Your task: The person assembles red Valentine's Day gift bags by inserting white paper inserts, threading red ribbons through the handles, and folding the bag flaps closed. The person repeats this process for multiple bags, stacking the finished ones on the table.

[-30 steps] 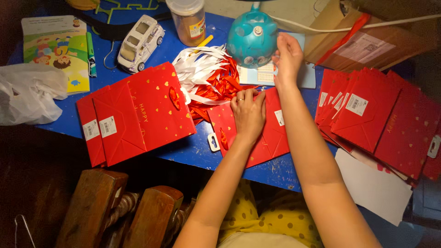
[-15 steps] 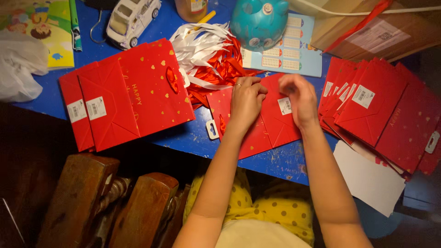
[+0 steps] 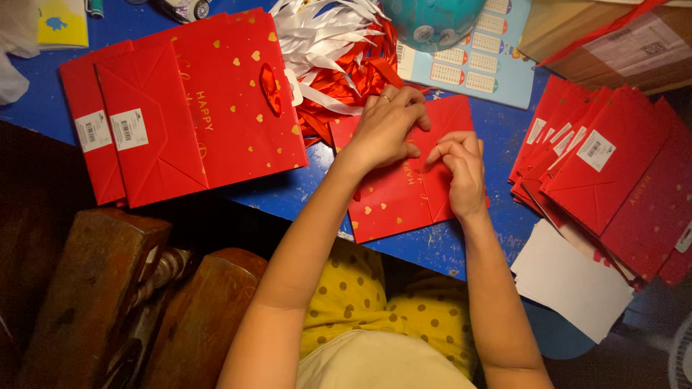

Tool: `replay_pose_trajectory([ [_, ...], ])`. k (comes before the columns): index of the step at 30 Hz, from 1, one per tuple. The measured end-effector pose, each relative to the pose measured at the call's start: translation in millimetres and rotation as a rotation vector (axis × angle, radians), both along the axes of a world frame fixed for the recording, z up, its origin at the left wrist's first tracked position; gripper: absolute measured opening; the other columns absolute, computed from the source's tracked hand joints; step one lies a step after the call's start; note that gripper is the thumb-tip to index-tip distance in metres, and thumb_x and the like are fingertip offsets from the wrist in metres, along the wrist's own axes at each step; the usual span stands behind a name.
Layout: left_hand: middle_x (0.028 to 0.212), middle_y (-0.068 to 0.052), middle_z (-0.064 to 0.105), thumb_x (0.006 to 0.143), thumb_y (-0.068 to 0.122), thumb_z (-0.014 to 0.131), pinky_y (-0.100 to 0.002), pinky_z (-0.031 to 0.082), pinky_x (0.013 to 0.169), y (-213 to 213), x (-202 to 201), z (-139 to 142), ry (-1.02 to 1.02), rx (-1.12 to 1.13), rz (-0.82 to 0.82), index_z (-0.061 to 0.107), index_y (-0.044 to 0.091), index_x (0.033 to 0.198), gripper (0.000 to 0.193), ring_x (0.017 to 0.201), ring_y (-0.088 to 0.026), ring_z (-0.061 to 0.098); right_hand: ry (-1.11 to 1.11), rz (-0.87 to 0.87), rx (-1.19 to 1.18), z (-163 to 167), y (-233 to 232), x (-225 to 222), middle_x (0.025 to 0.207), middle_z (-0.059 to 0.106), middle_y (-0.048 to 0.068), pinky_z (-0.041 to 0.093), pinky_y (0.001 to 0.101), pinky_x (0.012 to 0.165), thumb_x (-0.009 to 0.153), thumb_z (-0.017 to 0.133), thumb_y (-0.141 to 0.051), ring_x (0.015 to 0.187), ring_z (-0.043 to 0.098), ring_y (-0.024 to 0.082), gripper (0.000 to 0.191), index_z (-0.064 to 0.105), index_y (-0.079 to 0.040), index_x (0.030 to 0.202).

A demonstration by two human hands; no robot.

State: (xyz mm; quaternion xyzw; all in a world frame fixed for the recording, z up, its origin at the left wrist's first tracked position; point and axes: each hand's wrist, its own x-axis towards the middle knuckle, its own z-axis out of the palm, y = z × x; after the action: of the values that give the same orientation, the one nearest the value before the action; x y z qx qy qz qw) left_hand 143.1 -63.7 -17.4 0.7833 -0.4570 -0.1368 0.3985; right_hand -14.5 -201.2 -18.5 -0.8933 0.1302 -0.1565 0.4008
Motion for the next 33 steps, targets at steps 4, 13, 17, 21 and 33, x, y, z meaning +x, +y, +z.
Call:
replay_pose_trajectory([
  [4, 0.132, -0.004, 0.061, 0.061, 0.018, 0.092, -0.045, 0.038, 0.101, 6, 4, -7, -0.025, -0.115, -0.019, 0.080, 0.017, 0.080, 0.022, 0.126, -0.027, 0.050, -0.006, -0.015, 0.046, 3, 3, 0, 0.115, 0.059, 0.012, 0.037, 0.0369, 0.107, 0.092, 0.041, -0.016, 0.113, 0.048, 0.025, 0.032, 0.071, -0.004, 0.089],
  [13, 0.135, -0.004, 0.059, 0.067, 0.019, 0.089, -0.045, 0.037, 0.104, 7, 1, -6, 0.005, -0.068, -0.028, 0.082, 0.018, 0.078, 0.013, 0.127, -0.027, 0.049, 0.028, 0.015, 0.046, 15, 7, -3, 0.118, 0.059, 0.013, 0.037, 0.0381, 0.109, 0.092, 0.042, -0.015, 0.115, 0.049, 0.027, 0.033, 0.073, -0.004, 0.089],
  [17, 0.134, -0.005, 0.059, 0.067, 0.020, 0.089, -0.046, 0.035, 0.104, 8, -1, -1, 0.000, -0.055, -0.019, 0.083, 0.017, 0.076, 0.012, 0.127, -0.027, 0.048, 0.047, -0.007, 0.019, 17, 12, -2, 0.118, 0.059, 0.013, 0.040, 0.0379, 0.104, 0.091, 0.042, -0.015, 0.112, 0.049, 0.027, 0.033, 0.073, -0.003, 0.089],
  [21, 0.135, -0.004, 0.059, 0.069, 0.020, 0.088, -0.045, 0.036, 0.104, 8, -1, 0, 0.006, -0.040, -0.017, 0.083, 0.018, 0.078, 0.010, 0.127, -0.026, 0.049, 0.049, -0.009, -0.008, 20, 15, 0, 0.119, 0.058, 0.013, 0.041, 0.0385, 0.102, 0.091, 0.043, -0.014, 0.111, 0.049, 0.027, 0.033, 0.074, -0.003, 0.090],
  [33, 0.136, -0.005, 0.059, 0.069, 0.021, 0.087, -0.046, 0.036, 0.102, 8, 0, 1, -0.001, -0.040, -0.013, 0.084, 0.020, 0.080, 0.012, 0.128, -0.026, 0.048, 0.049, -0.011, -0.020, 23, 19, 0, 0.120, 0.058, 0.014, 0.041, 0.0379, 0.104, 0.090, 0.047, -0.013, 0.113, 0.049, 0.028, 0.029, 0.074, -0.003, 0.090],
])
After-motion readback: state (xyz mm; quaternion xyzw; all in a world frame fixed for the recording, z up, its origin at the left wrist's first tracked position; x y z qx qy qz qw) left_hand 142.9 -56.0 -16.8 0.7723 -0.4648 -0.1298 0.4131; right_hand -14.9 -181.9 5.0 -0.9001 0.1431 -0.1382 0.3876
